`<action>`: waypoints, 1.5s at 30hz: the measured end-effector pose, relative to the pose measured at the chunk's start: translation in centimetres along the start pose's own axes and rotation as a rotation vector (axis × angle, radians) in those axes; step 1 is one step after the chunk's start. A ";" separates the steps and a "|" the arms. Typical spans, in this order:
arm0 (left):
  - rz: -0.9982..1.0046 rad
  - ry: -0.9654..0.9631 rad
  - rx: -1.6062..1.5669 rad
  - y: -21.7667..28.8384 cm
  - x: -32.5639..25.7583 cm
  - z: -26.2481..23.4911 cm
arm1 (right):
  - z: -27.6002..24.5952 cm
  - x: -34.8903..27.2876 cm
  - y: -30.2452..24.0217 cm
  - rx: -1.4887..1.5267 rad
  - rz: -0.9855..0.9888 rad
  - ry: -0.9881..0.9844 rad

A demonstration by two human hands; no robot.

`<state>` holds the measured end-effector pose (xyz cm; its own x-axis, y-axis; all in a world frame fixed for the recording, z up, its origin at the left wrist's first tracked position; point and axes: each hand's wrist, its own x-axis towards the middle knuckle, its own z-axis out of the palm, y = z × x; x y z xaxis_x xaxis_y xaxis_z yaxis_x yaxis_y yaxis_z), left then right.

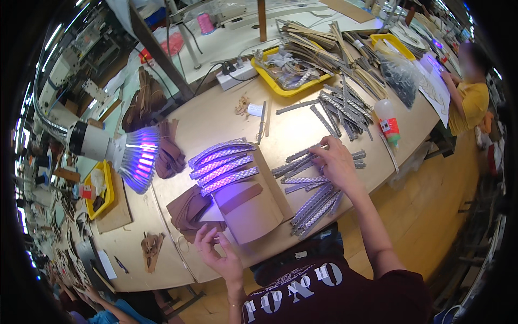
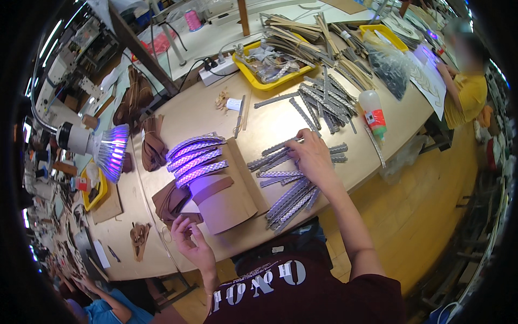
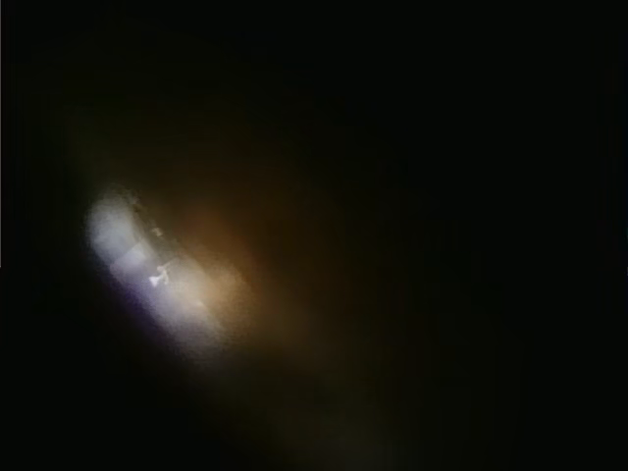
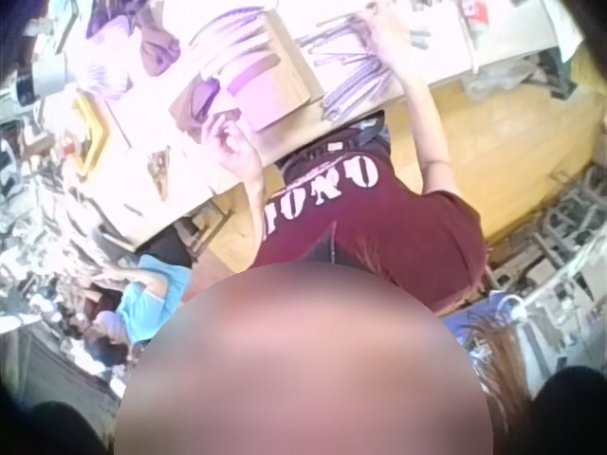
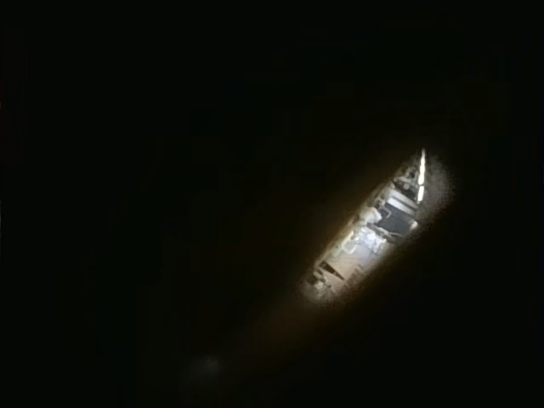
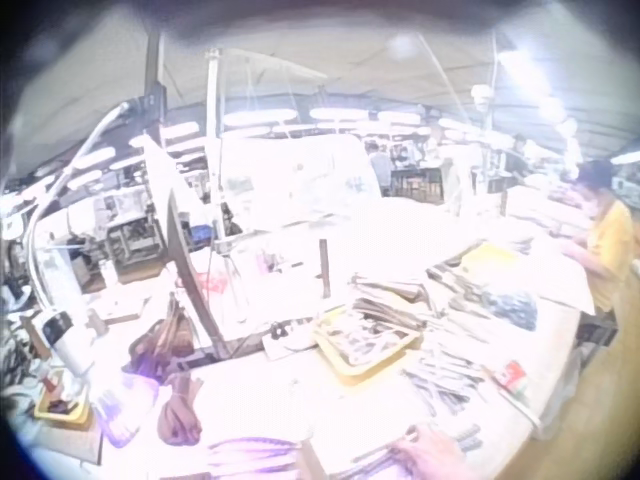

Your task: The person wraps silver braided cords around a cylindrical cardboard form, stacking them in neat rows. They repeatedly pick up cords, align them, and press them into place under a purple UV lamp. The form gradually becomes covered with multiple layers of braided cord.

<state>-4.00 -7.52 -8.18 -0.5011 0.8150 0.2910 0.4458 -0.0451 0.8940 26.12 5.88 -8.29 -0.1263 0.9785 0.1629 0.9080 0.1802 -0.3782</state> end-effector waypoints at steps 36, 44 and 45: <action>0.311 -0.236 -0.042 5.5 1.1 0.8 | -0.1 2.0 -2.5 0.118 -0.426 0.275; -0.061 -0.628 -0.480 11.4 3.6 6.4 | -4.6 -0.2 -6.9 0.255 -0.533 0.461; -0.138 -0.680 -0.477 11.4 3.8 6.7 | -5.0 -0.7 -7.2 0.263 -0.567 0.461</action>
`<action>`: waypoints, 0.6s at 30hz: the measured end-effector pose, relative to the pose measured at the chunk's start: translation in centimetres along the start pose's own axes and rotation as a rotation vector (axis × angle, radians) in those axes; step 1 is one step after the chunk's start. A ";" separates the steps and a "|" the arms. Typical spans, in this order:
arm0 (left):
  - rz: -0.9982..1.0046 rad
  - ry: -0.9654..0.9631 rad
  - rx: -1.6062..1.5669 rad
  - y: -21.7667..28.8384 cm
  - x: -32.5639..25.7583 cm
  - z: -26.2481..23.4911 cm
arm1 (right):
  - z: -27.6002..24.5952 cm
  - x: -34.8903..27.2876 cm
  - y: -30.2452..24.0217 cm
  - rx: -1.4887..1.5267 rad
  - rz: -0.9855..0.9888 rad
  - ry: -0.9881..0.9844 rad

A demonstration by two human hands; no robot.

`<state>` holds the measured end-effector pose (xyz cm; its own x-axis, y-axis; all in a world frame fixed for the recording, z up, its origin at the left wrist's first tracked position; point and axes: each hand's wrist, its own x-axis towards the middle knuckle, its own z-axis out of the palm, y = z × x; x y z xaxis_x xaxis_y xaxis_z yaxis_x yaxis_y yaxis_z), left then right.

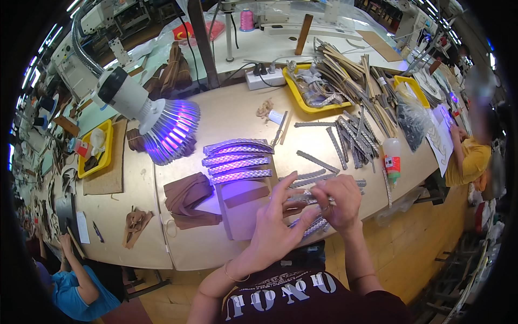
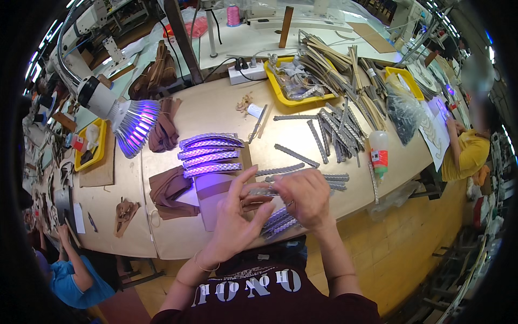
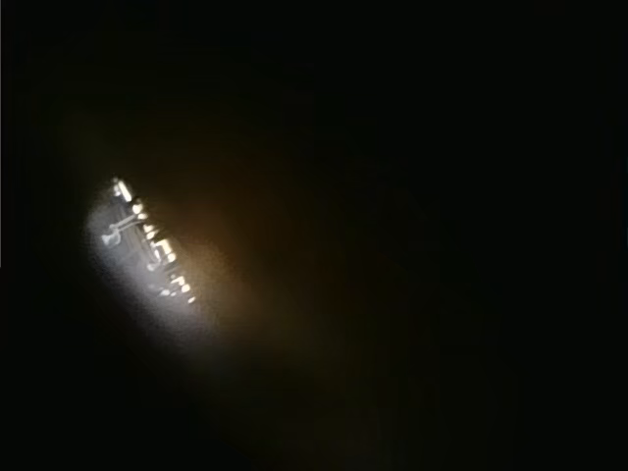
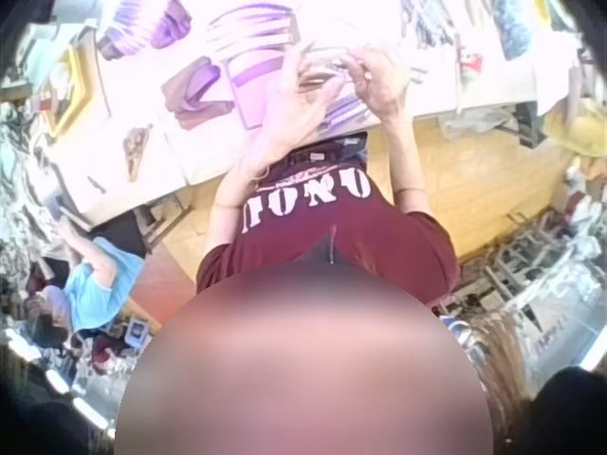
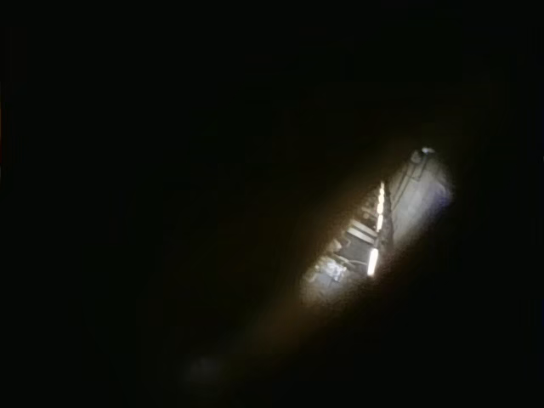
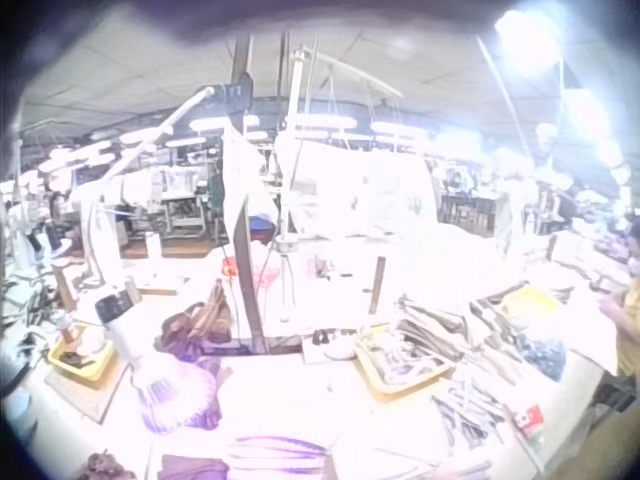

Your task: The person wraps silver braided cords around a cylindrical cardboard form, stacking them in neat rows. They repeatedly pick up cords, align them, and press them into place under a purple UV lamp. The form gradually becomes covered with multiple layers of braided cord.

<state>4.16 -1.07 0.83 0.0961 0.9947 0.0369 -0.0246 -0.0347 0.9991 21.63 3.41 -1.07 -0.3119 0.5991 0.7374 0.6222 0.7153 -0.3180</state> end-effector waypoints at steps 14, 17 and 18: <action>-0.129 0.337 -0.376 -0.4 -2.8 -6.8 | -1.3 1.2 4.4 -0.465 0.369 -0.008; -0.121 0.377 -0.397 -0.8 -2.7 -7.3 | -0.3 1.0 2.2 0.027 0.457 -0.182; -0.124 0.377 -0.404 -0.9 -2.7 -7.4 | 0.1 0.9 1.1 0.280 0.511 -0.246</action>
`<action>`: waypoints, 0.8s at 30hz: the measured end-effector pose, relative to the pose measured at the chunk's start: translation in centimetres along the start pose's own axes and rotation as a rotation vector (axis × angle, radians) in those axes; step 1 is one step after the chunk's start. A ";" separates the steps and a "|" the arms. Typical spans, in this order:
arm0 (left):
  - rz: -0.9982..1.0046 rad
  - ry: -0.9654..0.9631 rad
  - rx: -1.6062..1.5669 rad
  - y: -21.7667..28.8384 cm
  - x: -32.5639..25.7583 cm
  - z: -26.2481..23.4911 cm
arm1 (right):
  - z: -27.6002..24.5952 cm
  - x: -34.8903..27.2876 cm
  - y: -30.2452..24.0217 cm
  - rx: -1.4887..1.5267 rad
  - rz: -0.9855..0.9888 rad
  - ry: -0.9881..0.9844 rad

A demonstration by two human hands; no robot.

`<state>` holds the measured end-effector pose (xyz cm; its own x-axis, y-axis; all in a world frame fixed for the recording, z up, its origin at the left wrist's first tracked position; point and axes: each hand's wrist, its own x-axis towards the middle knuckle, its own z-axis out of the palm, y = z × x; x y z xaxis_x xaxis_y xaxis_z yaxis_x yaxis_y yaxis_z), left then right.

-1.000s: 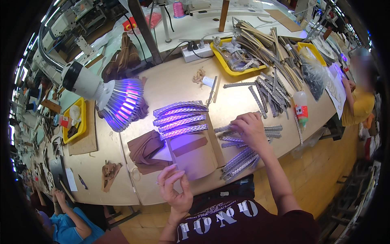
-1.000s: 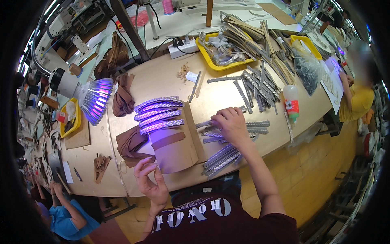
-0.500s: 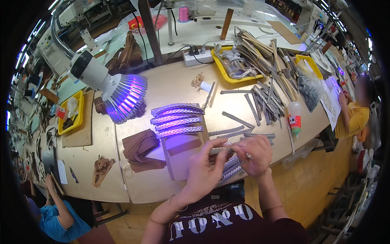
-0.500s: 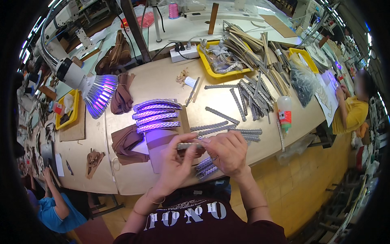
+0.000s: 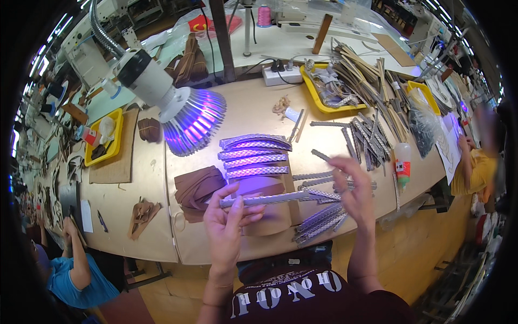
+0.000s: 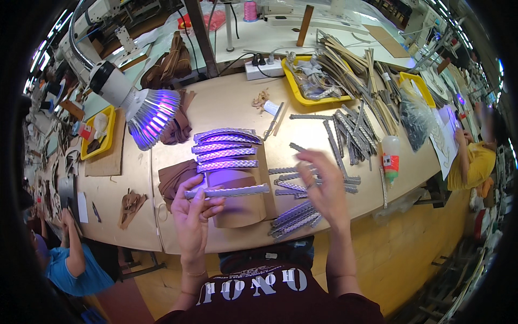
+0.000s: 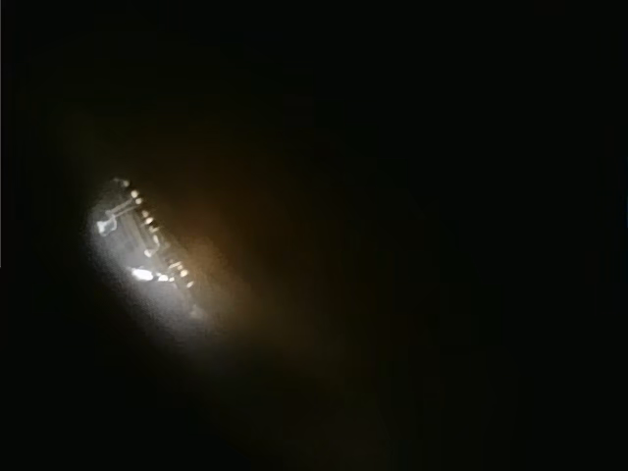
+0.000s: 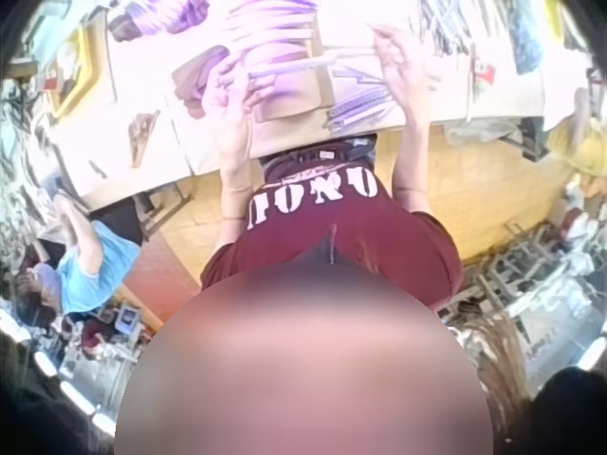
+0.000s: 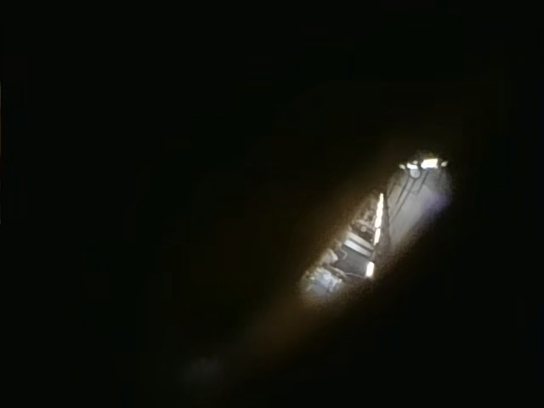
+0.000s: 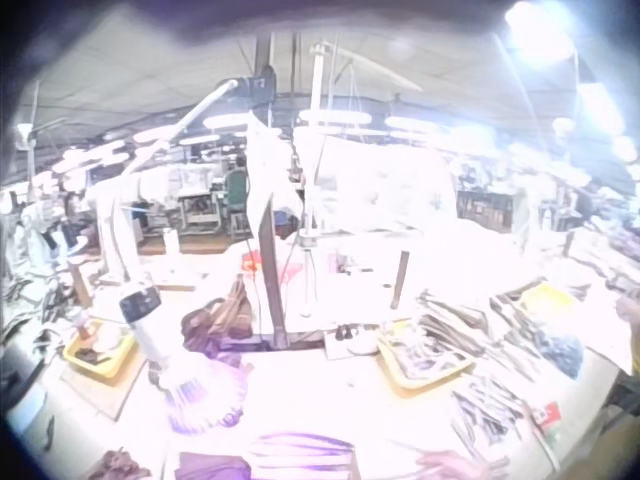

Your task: The person wraps silver braided cords around a cylindrical cardboard form, stacking them in neat rows. They repeatedly pick up cords, align them, and press them into place under a purple UV lamp. The form gradually becomes covered with multiple layers of braided cord.

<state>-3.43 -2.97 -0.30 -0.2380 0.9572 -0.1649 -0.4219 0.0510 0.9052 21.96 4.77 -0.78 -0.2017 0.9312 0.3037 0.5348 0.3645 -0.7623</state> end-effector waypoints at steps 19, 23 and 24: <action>0.009 -0.068 -0.041 -1.1 2.5 -2.0 | 3.9 0.4 -4.7 -0.099 -0.338 -0.101; 0.015 -0.073 -0.124 -1.0 3.3 -2.2 | 4.9 1.6 -5.1 -0.080 -0.301 -0.065; 0.008 -0.072 -0.138 -1.0 3.5 -2.2 | 5.0 2.0 -5.3 -0.144 -0.304 -0.079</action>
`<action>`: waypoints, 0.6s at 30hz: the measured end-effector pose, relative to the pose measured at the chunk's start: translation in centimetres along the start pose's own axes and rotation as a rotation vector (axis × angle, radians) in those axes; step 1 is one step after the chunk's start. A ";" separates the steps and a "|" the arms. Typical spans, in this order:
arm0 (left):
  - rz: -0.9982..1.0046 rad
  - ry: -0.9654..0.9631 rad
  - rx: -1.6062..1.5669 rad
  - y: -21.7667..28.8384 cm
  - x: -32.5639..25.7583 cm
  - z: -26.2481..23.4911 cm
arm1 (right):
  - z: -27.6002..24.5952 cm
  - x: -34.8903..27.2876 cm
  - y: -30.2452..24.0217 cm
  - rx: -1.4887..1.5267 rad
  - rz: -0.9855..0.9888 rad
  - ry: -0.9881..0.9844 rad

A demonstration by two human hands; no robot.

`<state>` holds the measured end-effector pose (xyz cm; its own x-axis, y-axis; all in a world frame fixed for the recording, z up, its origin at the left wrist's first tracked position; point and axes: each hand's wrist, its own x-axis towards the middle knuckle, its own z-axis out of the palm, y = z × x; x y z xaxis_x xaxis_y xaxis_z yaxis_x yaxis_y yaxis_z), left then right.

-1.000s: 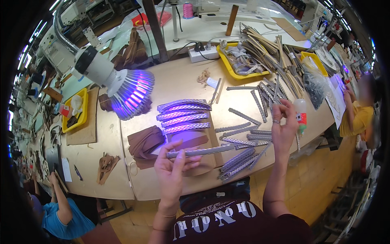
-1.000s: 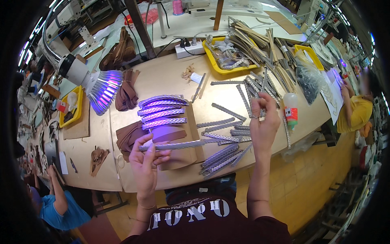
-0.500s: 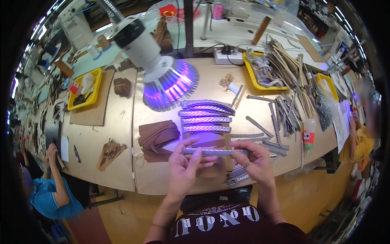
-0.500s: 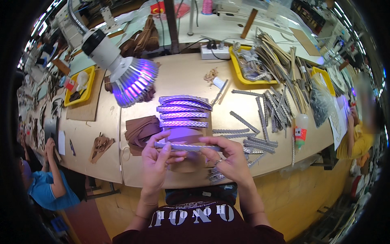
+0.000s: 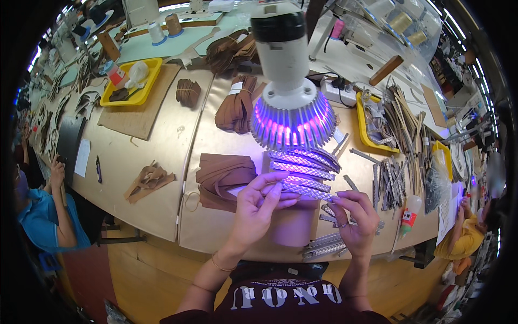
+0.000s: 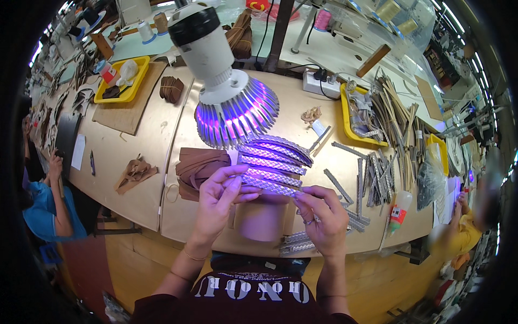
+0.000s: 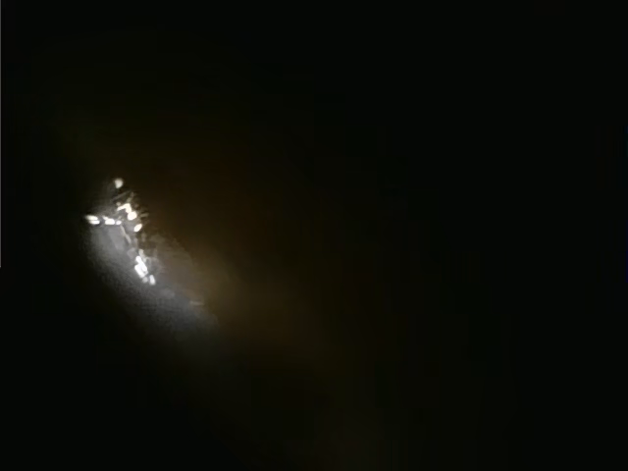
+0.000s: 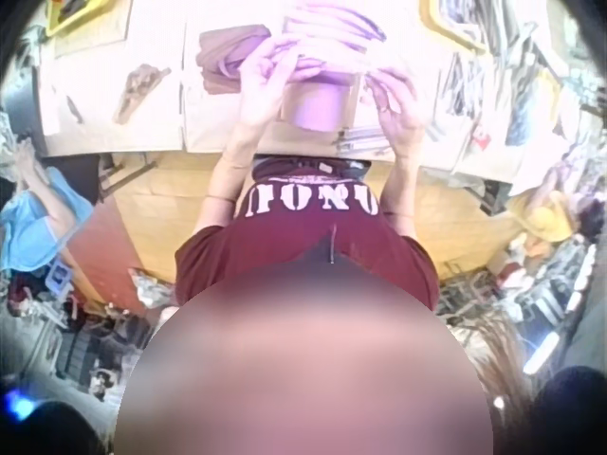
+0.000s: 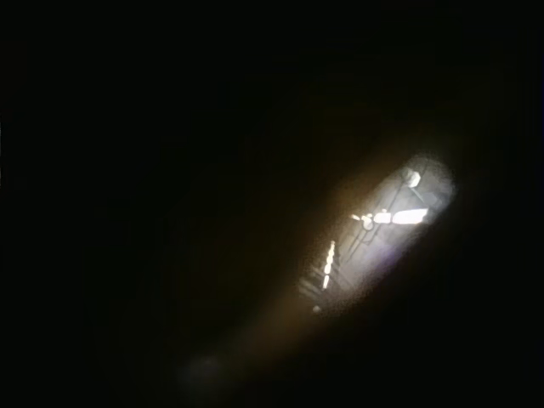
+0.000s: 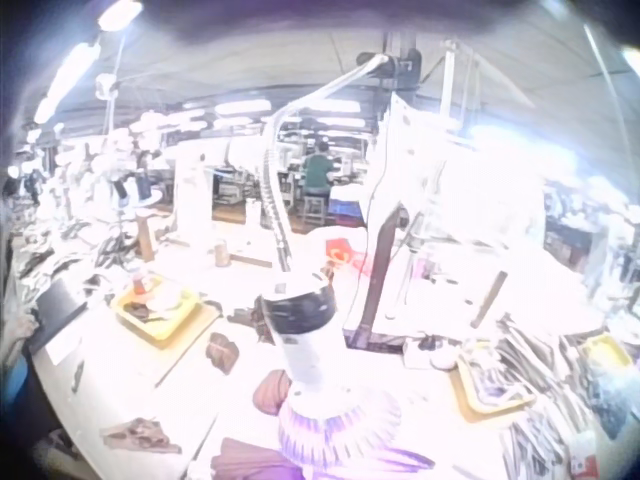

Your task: The person wraps silver braided cords around a cylindrical cardboard form, stacking them in neat rows. They repeatedly pick up cords, align them, and press them into place under a purple UV lamp. The form gradually becomes covered with multiple layers of braided cord.

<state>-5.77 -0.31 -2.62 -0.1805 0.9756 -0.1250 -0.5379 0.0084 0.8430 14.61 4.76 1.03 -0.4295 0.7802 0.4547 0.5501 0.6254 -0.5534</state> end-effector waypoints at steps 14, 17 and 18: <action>0.486 0.352 0.608 -4.5 -4.1 -1.7 | 1.9 2.7 -3.8 -0.009 0.291 -0.333; 0.438 0.243 0.738 -5.3 -5.2 -3.4 | 2.0 3.4 -4.5 0.029 0.348 -0.426; 0.430 0.196 0.746 -5.5 -5.6 -3.5 | 2.1 3.7 -4.7 0.042 0.347 -0.460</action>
<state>-4.68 -6.57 -8.43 -0.4184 0.8725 0.2523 0.2747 -0.1432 0.9508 8.86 4.73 3.86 -0.5011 0.8592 -0.1030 0.6895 0.3245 -0.6475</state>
